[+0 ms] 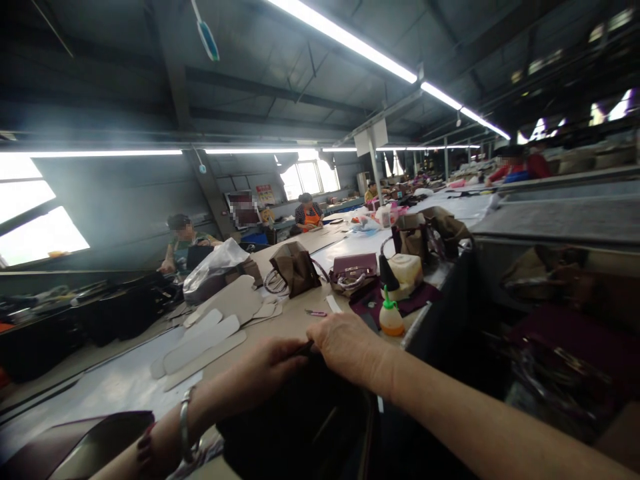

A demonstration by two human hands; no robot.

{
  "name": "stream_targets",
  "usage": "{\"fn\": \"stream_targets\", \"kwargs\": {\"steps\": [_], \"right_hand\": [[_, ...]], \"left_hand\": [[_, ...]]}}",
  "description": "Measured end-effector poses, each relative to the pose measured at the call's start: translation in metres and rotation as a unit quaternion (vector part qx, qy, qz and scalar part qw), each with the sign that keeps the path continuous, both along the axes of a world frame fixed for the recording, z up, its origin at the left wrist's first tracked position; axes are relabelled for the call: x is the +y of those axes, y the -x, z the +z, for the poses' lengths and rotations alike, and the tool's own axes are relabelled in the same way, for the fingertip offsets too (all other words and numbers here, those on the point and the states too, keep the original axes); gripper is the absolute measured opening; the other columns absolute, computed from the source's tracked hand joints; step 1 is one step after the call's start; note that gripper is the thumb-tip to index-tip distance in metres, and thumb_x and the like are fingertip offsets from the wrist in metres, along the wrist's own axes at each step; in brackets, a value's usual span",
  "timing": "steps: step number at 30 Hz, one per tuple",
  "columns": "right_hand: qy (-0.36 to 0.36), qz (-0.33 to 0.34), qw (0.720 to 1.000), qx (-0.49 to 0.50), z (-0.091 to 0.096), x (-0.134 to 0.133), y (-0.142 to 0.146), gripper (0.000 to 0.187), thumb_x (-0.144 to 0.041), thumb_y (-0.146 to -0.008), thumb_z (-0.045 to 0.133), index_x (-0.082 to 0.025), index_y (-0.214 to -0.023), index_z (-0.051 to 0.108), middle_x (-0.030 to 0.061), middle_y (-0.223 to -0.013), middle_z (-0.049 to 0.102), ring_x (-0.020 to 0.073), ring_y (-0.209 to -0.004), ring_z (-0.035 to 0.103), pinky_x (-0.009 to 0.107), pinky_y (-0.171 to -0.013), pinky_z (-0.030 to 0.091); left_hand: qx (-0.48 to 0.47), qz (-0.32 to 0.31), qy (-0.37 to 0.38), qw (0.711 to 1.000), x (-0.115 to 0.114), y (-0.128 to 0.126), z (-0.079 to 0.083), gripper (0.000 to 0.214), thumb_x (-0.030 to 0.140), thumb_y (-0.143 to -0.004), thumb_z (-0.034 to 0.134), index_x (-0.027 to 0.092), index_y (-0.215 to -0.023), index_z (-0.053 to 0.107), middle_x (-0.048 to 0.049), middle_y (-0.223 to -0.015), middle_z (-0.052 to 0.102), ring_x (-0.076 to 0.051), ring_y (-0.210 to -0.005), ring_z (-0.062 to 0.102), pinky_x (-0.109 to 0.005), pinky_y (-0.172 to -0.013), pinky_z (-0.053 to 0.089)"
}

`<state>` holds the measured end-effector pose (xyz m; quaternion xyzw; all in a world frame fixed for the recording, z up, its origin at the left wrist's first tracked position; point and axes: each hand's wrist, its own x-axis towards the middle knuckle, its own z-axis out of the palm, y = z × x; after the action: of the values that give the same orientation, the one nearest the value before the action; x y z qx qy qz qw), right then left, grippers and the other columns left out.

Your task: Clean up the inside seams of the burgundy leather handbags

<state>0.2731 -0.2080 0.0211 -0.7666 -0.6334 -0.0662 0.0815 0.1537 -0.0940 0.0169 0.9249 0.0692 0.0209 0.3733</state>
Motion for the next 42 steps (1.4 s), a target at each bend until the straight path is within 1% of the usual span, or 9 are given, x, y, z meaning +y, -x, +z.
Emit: {"fn": "stream_targets", "kwargs": {"steps": [5, 12, 15, 17, 22, 27, 33, 39, 42], "right_hand": [[-0.074, 0.019, 0.997, 0.032, -0.013, -0.020, 0.002, 0.020, -0.020, -0.078, 0.048, -0.018, -0.098, 0.051, 0.0052, -0.081, 0.063, 0.0174, -0.074, 0.061, 0.023, -0.061, 0.042], [-0.126, -0.012, 0.991, 0.050, -0.021, -0.027, 0.003, 0.017, -0.019, -0.082, 0.044, -0.016, -0.096, 0.051, 0.0066, -0.082, 0.063, 0.0170, -0.078, 0.061, 0.024, -0.068, 0.044], [-0.139, -0.007, 0.987, 0.081, -0.020, -0.025, 0.001, 0.015, -0.020, -0.083, 0.042, -0.016, -0.087, 0.056, 0.0072, -0.089, 0.063, 0.0156, -0.086, 0.059, 0.022, -0.076, 0.042], [-0.133, -0.006, 0.987, 0.095, -0.019, -0.024, 0.001, 0.017, -0.021, -0.084, 0.040, -0.016, -0.084, 0.057, 0.0069, -0.089, 0.063, 0.0148, -0.087, 0.058, 0.022, -0.077, 0.041], [-0.111, -0.003, 0.988, 0.105, -0.017, -0.027, 0.000, 0.019, -0.021, -0.084, 0.039, -0.017, -0.091, 0.056, 0.0061, -0.087, 0.063, 0.0144, -0.084, 0.058, 0.022, -0.074, 0.041], [-0.120, 0.046, 0.988, 0.087, -0.021, -0.030, -0.003, 0.017, -0.016, -0.081, 0.044, -0.018, -0.096, 0.052, 0.0042, -0.086, 0.061, 0.0138, -0.081, 0.058, 0.021, -0.072, 0.041], [-0.128, 0.053, 0.989, 0.053, -0.026, -0.035, -0.001, 0.010, -0.018, -0.083, 0.042, -0.015, -0.086, 0.051, 0.0042, -0.078, 0.059, 0.0143, -0.070, 0.056, 0.023, -0.063, 0.041], [-0.089, 0.113, 0.988, 0.061, -0.021, -0.039, 0.004, 0.010, -0.014, -0.081, 0.043, -0.015, -0.082, 0.053, 0.0034, -0.078, 0.060, 0.0136, -0.074, 0.057, 0.021, -0.066, 0.041], [-0.097, 0.117, 0.986, 0.070, -0.023, -0.041, 0.003, 0.010, -0.015, -0.082, 0.042, -0.017, -0.082, 0.053, 0.0022, -0.079, 0.060, 0.0132, -0.074, 0.056, 0.020, -0.067, 0.040]], "left_hand": [[0.003, 0.009, -0.007, 1.000, -0.004, -0.004, -0.004, 0.025, 0.025, -0.077, 0.038, 0.016, -0.082, 0.061, 0.0006, -0.072, 0.060, -0.012, -0.064, 0.050, -0.019, -0.060, 0.038], [0.014, 0.010, -0.009, 1.000, -0.007, -0.002, -0.003, 0.026, 0.029, -0.078, 0.038, 0.016, -0.084, 0.060, -0.0004, -0.073, 0.060, -0.013, -0.066, 0.050, -0.020, -0.062, 0.038], [0.015, 0.013, 0.002, 1.000, -0.009, -0.004, -0.002, 0.026, 0.029, -0.077, 0.039, 0.015, -0.082, 0.061, -0.0003, -0.073, 0.061, -0.013, -0.066, 0.051, -0.019, -0.061, 0.039], [0.015, 0.010, 0.008, 1.000, -0.009, -0.004, -0.001, 0.025, 0.027, -0.077, 0.039, 0.015, -0.082, 0.061, -0.0001, -0.073, 0.061, -0.013, -0.066, 0.051, -0.019, -0.062, 0.039], [0.015, 0.003, 0.018, 1.000, -0.009, -0.003, -0.001, 0.025, 0.026, -0.077, 0.039, 0.015, -0.083, 0.061, -0.0006, -0.076, 0.062, -0.013, -0.068, 0.052, -0.019, -0.064, 0.039], [0.026, 0.007, 0.016, 1.000, -0.008, -0.002, 0.000, 0.027, 0.028, -0.078, 0.039, 0.016, -0.088, 0.061, -0.0012, -0.079, 0.062, -0.014, -0.070, 0.053, -0.021, -0.065, 0.040], [0.024, 0.013, -0.016, 0.999, -0.010, -0.004, -0.003, 0.026, 0.026, -0.077, 0.038, 0.015, -0.083, 0.061, -0.0009, -0.076, 0.062, -0.014, -0.067, 0.051, -0.021, -0.064, 0.039], [-0.020, -0.008, -0.021, 1.000, -0.011, -0.006, -0.005, 0.027, 0.021, -0.078, 0.037, 0.018, -0.087, 0.062, 0.0000, -0.082, 0.064, -0.014, -0.072, 0.053, -0.021, -0.069, 0.039], [-0.024, -0.018, -0.031, 0.999, -0.013, -0.004, -0.003, 0.027, 0.019, -0.078, 0.037, 0.019, -0.089, 0.062, 0.0006, -0.083, 0.064, -0.014, -0.074, 0.054, -0.021, -0.070, 0.038]]}}
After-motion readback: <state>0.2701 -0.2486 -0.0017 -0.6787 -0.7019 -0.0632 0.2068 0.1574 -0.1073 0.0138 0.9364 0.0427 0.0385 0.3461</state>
